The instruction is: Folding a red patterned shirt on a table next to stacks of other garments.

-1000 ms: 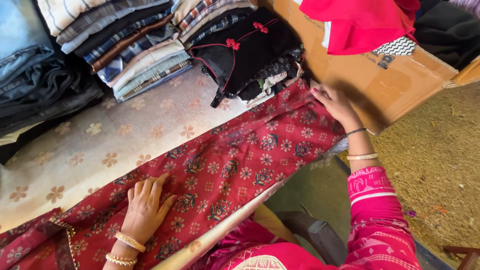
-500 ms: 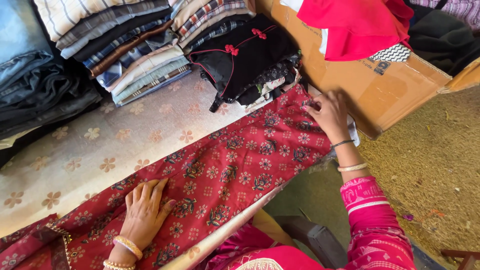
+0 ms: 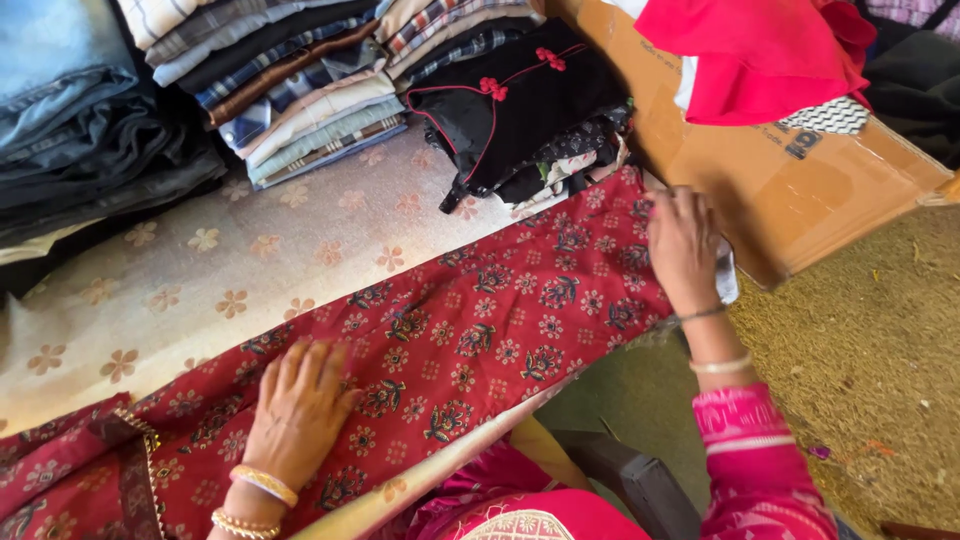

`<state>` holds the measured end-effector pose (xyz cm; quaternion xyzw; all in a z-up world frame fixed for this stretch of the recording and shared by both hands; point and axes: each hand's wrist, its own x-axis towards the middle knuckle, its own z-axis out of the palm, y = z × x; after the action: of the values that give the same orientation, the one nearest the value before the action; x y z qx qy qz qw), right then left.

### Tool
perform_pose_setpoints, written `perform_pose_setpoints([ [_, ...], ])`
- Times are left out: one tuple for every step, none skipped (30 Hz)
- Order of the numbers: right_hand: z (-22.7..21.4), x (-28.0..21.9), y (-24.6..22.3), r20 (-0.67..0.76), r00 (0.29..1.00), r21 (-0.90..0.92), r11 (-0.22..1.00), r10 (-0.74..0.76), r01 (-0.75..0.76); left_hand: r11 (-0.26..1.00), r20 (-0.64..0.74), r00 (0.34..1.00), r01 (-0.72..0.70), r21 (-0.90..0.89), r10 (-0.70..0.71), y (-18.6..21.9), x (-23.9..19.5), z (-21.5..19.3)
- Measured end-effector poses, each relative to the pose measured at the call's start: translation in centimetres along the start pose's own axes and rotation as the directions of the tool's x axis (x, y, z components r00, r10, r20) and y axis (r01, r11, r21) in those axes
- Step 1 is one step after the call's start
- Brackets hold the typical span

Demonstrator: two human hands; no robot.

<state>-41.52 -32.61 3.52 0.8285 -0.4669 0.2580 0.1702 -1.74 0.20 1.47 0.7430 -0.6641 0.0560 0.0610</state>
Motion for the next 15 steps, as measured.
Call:
perform_pose_setpoints([
  [-0.9,-0.2,-1.8,0.006,1.0,0.004,1.0,-0.007,0.007,1.0,0.005,1.0,0.008,-0.002,-0.008,1.0,0.0,-0.4],
  [-1.8,-0.5,-3.7,0.072,0.987,0.246,0.961,-0.146,0.124,0.995,-0.031,0.995,-0.092,-0.045,0.091,1.9,0.1,-0.8],
  [-2.7,-0.8,-5.6,0.102,0.951,0.48,0.851,-0.293,0.211,0.978,-0.072,0.98,-0.191,-0.084,0.186,2.9,0.1,-1.2],
  [-2.3,-2.0,-6.2,0.107,0.948,0.486,0.847,-0.301,0.214,0.979,-0.066,0.982,-0.182,-0.087,0.177,3.5,-0.2,-0.7],
  [-1.8,-3.1,-6.9,0.204,0.89,0.558,0.795,-0.408,0.236,0.95,-0.063,0.961,-0.275,-0.149,0.269,4.0,-0.4,-0.2],
  [-1.5,-4.2,-7.5,0.288,0.809,0.629,0.739,-0.512,0.243,0.908,-0.068,0.931,-0.364,-0.21,0.358,4.6,-0.7,0.2],
  [-0.2,-4.5,-6.0,0.287,0.803,0.634,0.732,-0.522,0.249,0.912,-0.065,0.936,-0.352,-0.211,0.346,4.5,-1.1,0.6],
  [1.1,-4.9,-4.5,0.343,0.839,0.524,0.827,-0.423,0.204,0.901,-0.031,0.928,-0.367,-0.233,0.37,4.4,-1.6,0.9],
  [2.4,-5.1,-2.9,0.382,0.869,0.398,0.904,-0.315,0.153,0.888,0.0,0.918,-0.383,-0.257,0.396,4.4,-1.9,1.3],
  [2.5,-5.3,-1.5,0.383,0.865,0.402,0.901,-0.325,0.161,0.891,0.0,0.922,-0.373,-0.259,0.386,3.8,-2.4,1.3],
  [2.6,-5.6,-0.1,0.36,0.909,0.306,0.947,-0.21,0.097,0.914,-0.059,0.939,-0.342,-0.219,0.338,3.1,-2.7,1.2],
  [2.7,-5.9,1.5,0.323,0.942,0.211,0.977,-0.094,0.025,0.934,-0.12,0.95,-0.307,-0.181,0.289,2.5,-3.0,1.2],
  [2.7,-6.5,1.3,0.32,0.943,0.209,0.978,-0.092,0.025,0.934,-0.123,0.949,-0.309,-0.18,0.291,2.8,-3.4,1.3],
  [2.7,-7.0,1.2,0.282,0.949,0.267,0.961,-0.142,0.064,0.962,-0.109,0.973,-0.221,-0.158,0.205,3.0,-3.8,1.3],
  [2.6,-7.7,1.2,0.244,0.952,0.32,0.942,-0.186,0.102,0.982,-0.096,0.988,-0.132,-0.138,0.12,3.4,-4.2,1.4],
])
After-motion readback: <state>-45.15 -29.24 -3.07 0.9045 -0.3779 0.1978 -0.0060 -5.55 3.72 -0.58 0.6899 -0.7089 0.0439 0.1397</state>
